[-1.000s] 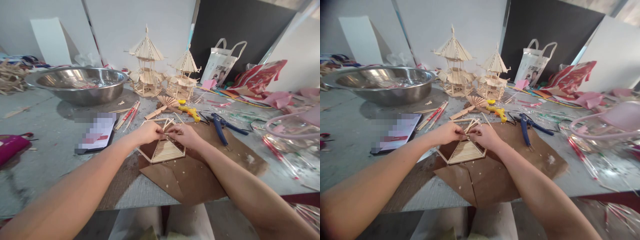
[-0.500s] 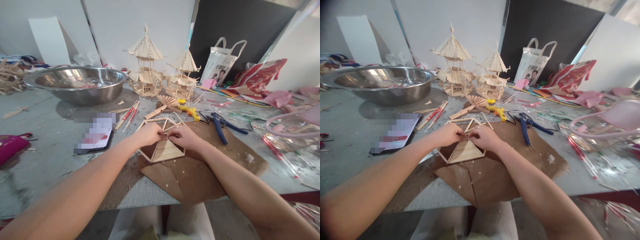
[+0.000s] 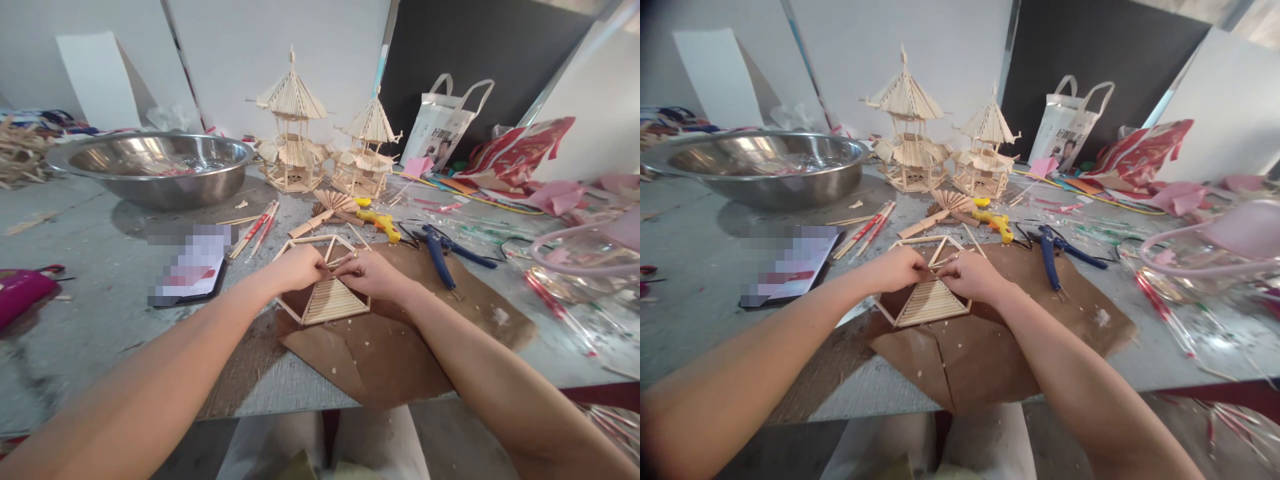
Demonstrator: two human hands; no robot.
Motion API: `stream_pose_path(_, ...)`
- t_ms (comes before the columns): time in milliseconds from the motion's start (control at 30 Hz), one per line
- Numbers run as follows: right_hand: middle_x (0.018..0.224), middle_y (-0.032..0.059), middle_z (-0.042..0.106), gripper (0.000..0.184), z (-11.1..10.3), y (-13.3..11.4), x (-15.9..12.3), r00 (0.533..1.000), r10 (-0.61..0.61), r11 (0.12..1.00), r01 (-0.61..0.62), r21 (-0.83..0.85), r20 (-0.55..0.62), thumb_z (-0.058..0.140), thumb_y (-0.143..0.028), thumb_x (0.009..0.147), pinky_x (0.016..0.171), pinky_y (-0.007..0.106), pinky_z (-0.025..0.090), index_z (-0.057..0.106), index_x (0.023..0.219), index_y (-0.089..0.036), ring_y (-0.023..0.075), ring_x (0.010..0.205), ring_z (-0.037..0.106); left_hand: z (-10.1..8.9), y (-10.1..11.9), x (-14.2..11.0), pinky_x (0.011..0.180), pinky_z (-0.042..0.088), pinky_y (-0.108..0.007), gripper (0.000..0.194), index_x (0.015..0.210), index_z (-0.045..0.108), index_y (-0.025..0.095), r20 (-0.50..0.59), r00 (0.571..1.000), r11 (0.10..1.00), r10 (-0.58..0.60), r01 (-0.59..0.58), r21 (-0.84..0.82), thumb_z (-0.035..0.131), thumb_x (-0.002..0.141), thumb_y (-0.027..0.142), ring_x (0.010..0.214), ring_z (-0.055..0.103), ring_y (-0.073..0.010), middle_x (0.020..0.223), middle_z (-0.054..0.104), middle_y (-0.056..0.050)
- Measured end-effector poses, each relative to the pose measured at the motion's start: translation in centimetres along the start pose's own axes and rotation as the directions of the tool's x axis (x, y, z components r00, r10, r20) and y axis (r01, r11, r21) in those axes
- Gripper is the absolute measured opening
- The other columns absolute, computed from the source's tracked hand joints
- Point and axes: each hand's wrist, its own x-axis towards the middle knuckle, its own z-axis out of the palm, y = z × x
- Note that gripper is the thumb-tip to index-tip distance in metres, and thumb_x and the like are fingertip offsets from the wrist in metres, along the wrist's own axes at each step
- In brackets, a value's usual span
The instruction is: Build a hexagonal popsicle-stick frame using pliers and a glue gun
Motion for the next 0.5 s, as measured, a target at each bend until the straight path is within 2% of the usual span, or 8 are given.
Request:
stream_pose_path(367,0.089,0.0011,0.068,0.026,-0.41,-0.47,-0.09,1.0,-0.019,1.0,0.019,0.003,0.017,0.048,-0.015,0.074,0.074,0.025,0.042,0.07,0.086,-0.023,0.0148,0.082,0.059,0.06,-0.07,-0.06,0.05,0.03,-0.023,0.021,0.063,0.068,0.017,0.029,1.0,1.0,0.003,-0.003,-0.013,0.05,0.065,0.027,0.051,0.046,-0.012,0.055,0.06,-0.002)
stream_pose_path(500,0.088,0.0016,0.068,0.026,-0.42,-0.5,-0.08,0.999,-0.044,0.999,0.044,0.015,0.023,0.048,-0.014,0.073,0.073,0.024,0.042,0.07,0.086,-0.021,0.0141,0.081,0.059,-0.03,-0.03,-0.16,0.052,0.032,-0.023,0.022,0.067,0.068,0.017,0.051,0.998,0.999,0.037,-0.036,-0.006,0.048,0.065,0.025,0.054,0.048,-0.0127,0.061,0.063,-0.003)
